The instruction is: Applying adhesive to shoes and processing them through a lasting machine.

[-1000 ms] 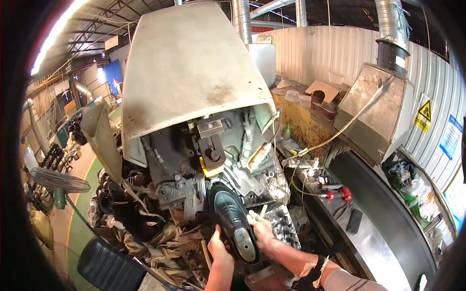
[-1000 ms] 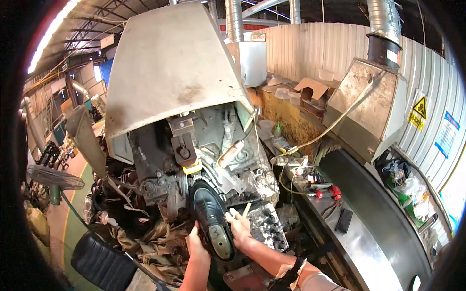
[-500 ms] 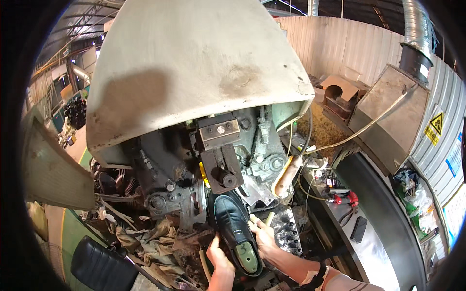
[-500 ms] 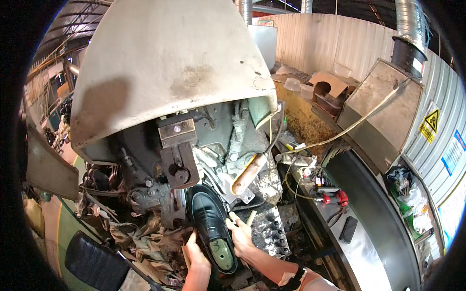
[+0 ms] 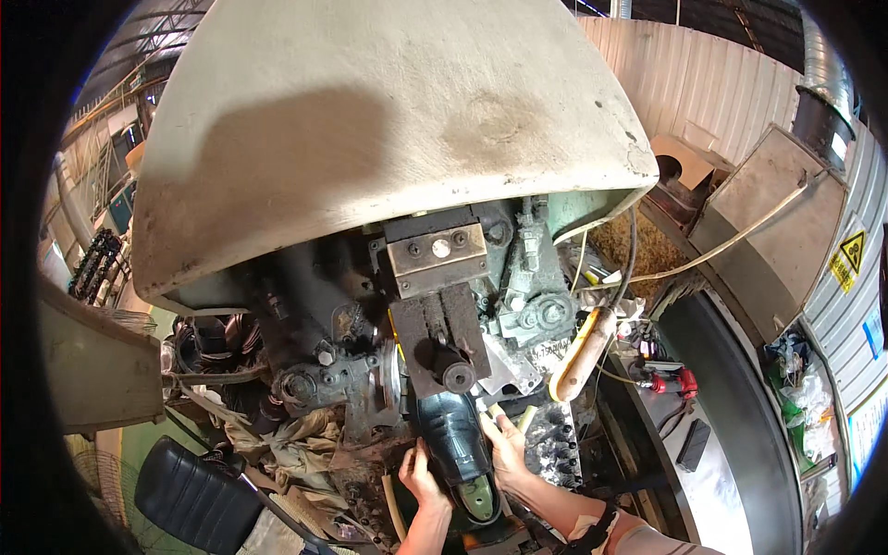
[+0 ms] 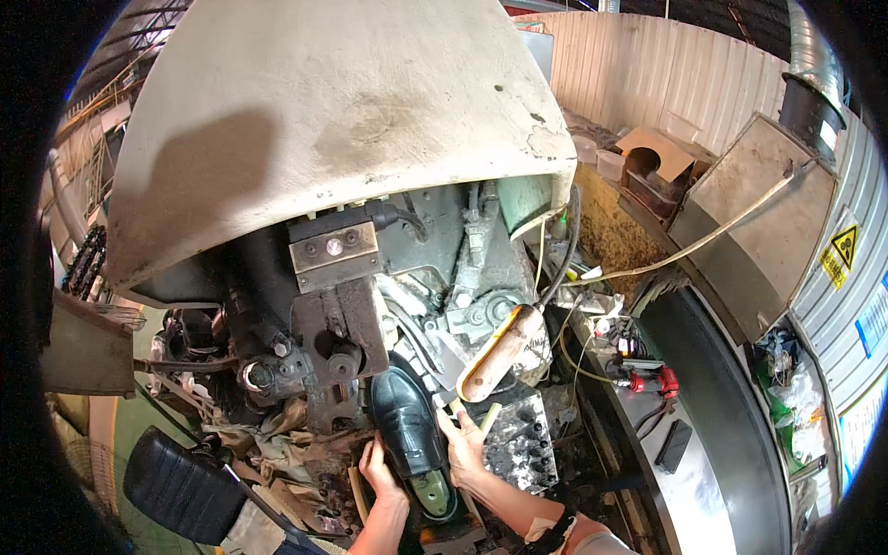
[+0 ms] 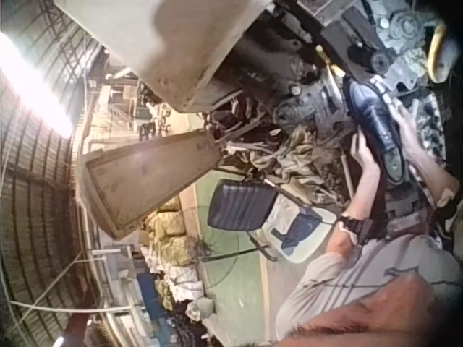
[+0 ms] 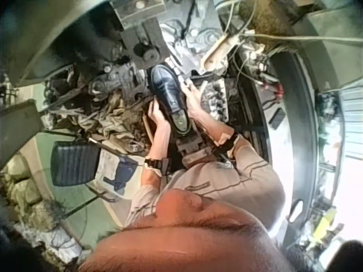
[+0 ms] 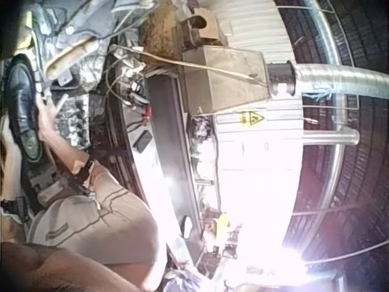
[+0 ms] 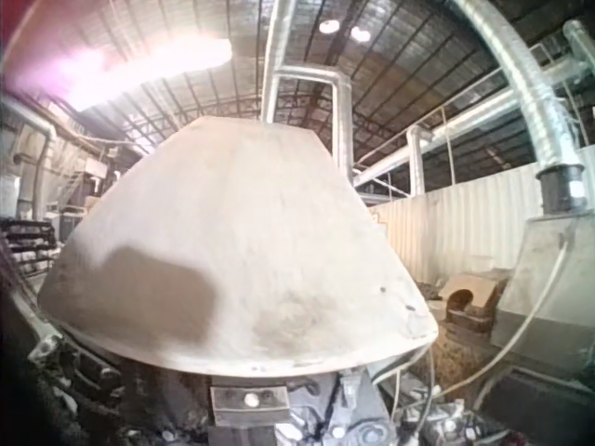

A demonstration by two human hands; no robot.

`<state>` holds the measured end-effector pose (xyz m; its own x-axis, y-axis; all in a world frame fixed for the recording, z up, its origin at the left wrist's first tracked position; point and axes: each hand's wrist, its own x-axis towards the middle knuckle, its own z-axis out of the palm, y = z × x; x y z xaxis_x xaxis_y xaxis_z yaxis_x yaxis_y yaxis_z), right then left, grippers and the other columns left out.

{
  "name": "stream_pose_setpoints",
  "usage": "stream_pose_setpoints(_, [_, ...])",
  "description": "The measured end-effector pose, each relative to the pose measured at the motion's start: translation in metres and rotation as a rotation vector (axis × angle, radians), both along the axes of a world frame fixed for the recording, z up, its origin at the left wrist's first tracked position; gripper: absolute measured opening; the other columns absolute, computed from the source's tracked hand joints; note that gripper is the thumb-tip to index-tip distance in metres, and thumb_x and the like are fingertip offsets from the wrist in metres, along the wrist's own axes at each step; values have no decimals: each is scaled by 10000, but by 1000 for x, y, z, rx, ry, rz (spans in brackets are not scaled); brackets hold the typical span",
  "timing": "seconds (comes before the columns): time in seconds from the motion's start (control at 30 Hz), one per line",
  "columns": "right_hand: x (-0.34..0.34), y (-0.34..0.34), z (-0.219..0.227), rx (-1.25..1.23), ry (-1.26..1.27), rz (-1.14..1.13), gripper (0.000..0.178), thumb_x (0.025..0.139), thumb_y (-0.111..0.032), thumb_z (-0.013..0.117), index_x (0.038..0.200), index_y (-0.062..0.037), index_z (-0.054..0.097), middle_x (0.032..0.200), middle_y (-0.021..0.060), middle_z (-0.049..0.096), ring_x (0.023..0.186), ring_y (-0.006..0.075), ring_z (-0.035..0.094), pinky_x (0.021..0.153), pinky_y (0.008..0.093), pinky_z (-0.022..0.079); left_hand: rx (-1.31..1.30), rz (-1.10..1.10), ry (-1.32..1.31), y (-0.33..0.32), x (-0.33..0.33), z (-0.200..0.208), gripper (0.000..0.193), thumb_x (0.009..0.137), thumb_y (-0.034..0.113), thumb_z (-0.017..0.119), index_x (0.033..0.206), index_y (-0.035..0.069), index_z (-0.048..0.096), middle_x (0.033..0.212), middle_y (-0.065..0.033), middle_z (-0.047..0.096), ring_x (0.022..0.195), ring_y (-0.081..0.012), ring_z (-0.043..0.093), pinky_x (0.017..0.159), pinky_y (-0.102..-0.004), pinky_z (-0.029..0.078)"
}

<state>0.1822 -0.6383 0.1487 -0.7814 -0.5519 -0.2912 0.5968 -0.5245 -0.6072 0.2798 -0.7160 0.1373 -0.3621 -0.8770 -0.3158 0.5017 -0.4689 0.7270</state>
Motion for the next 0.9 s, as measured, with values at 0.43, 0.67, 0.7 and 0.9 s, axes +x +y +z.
stream_pose_setpoints(0.43, [-10,23,10,196,45,153,573,972,-172,687,1449,-3,419,1153,93,682,925,150,655,809,277,540,115,-166,-57,2,12,21,341,1003,290,615,1125,-25,661,1018,-92,713,882,-217,684,798,-366,551])
stream_pose_setpoints(0.67, [-99,165,-73,728,344,71,737,925,-50,693,1514,51,261,1127,207,695,887,217,697,763,338,599,65,132,-562,-48,184,-40,308,991,282,612,1182,43,585,1063,-114,659,998,-271,663,875,-395,541])
stream_pose_setpoints(0.7, [-92,165,-75,781,337,34,758,906,-56,707,1509,65,263,1142,203,693,937,215,684,803,339,574,65,148,-535,-52,217,-57,289,986,286,615,1158,56,583,1041,-96,655,978,-263,659,872,-398,538])
stream_pose_setpoints(0.9, [-106,244,-130,583,156,-174,530,903,-39,675,1381,65,472,1076,179,716,916,219,705,778,374,578,-205,-129,-515,4,157,3,342,963,131,646,1276,2,600,1152,-199,683,1042,-301,662,896,-397,560])
